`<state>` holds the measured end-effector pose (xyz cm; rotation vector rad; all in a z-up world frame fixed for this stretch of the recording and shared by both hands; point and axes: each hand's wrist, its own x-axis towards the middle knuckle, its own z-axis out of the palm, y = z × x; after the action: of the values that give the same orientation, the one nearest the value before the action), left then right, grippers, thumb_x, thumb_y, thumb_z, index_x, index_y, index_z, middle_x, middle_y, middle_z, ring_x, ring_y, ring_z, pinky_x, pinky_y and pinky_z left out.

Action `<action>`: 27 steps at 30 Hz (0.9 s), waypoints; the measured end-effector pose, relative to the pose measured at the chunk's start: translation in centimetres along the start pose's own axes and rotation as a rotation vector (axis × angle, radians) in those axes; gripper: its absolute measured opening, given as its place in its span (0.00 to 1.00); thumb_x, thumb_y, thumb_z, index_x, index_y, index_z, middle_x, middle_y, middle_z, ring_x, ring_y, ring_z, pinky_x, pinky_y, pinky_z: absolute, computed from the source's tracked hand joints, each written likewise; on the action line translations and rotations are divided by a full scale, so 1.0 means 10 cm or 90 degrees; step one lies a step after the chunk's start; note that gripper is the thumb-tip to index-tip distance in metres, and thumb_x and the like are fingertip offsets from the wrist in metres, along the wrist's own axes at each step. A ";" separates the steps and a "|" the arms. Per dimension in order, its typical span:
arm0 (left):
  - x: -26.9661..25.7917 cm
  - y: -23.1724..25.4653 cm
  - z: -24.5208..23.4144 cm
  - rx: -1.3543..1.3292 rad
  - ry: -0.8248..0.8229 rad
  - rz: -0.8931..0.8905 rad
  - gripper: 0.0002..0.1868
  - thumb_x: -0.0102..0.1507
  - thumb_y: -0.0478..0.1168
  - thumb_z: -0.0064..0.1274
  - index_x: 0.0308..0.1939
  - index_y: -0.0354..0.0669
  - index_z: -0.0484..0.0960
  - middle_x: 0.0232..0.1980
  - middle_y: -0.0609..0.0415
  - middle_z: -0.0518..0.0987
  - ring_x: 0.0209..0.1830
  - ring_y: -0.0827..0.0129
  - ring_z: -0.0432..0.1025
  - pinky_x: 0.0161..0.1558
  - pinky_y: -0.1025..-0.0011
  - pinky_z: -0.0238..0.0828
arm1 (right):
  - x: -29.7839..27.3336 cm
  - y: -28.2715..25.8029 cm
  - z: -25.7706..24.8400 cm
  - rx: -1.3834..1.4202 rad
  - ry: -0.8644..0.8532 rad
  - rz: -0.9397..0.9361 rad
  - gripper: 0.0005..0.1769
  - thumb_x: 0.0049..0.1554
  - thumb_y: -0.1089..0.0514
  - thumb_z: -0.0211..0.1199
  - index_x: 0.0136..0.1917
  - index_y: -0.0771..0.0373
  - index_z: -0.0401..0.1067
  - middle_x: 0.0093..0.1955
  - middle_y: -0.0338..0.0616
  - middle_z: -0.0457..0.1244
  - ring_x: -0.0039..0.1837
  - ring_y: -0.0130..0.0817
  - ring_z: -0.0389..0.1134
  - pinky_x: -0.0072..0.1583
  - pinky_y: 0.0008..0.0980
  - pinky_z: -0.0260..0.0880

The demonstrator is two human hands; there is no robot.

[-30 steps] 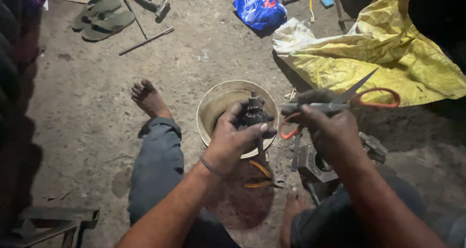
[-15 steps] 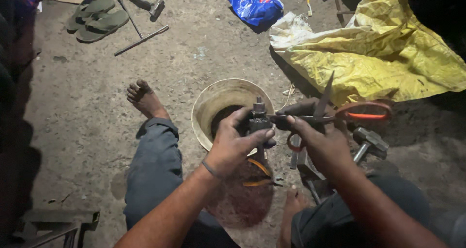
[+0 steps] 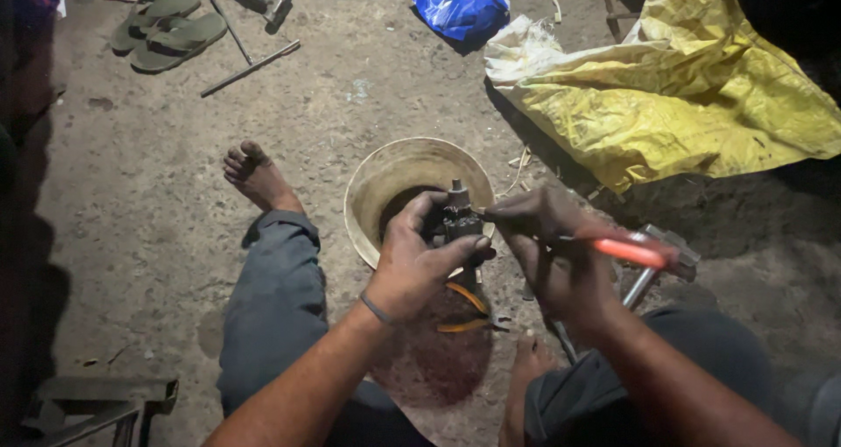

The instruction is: The person sits on the floor and uses a pair of scissors to scrape and clean a small mechanical part held over a bucket. The person repeatedly dips the part into the bucket and uses the scissors to remove debris from its surface.

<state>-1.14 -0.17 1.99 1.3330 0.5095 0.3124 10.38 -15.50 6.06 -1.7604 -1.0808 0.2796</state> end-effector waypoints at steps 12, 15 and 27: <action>-0.02 0.00 0.06 -0.004 0.016 0.013 0.29 0.55 0.29 0.68 0.56 0.32 0.70 0.44 0.52 0.80 0.42 0.74 0.77 0.42 0.73 0.81 | -0.08 0.31 0.01 0.106 0.020 0.144 0.10 0.61 0.59 0.63 0.55 0.64 0.72 0.50 0.43 0.71 0.51 0.28 0.73 0.52 0.30 0.76; -0.03 0.00 0.03 0.065 0.022 0.053 0.30 0.54 0.29 0.69 0.57 0.34 0.72 0.47 0.55 0.79 0.45 0.76 0.75 0.45 0.75 0.79 | -0.06 0.28 0.00 0.067 0.040 0.215 0.11 0.59 0.57 0.67 0.53 0.64 0.73 0.49 0.42 0.71 0.51 0.28 0.73 0.51 0.31 0.75; -0.09 -0.03 0.05 -0.242 -0.120 -0.086 0.20 0.62 0.29 0.59 0.57 0.33 0.75 0.47 0.51 0.83 0.42 0.70 0.79 0.45 0.71 0.81 | 0.05 0.18 -0.06 0.268 0.071 0.438 0.14 0.54 0.55 0.65 0.51 0.65 0.75 0.45 0.42 0.72 0.48 0.29 0.74 0.47 0.32 0.75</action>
<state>-1.63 -1.09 1.97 0.9424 0.3581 0.1589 12.01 -15.71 4.99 -1.6771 -0.2702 0.7591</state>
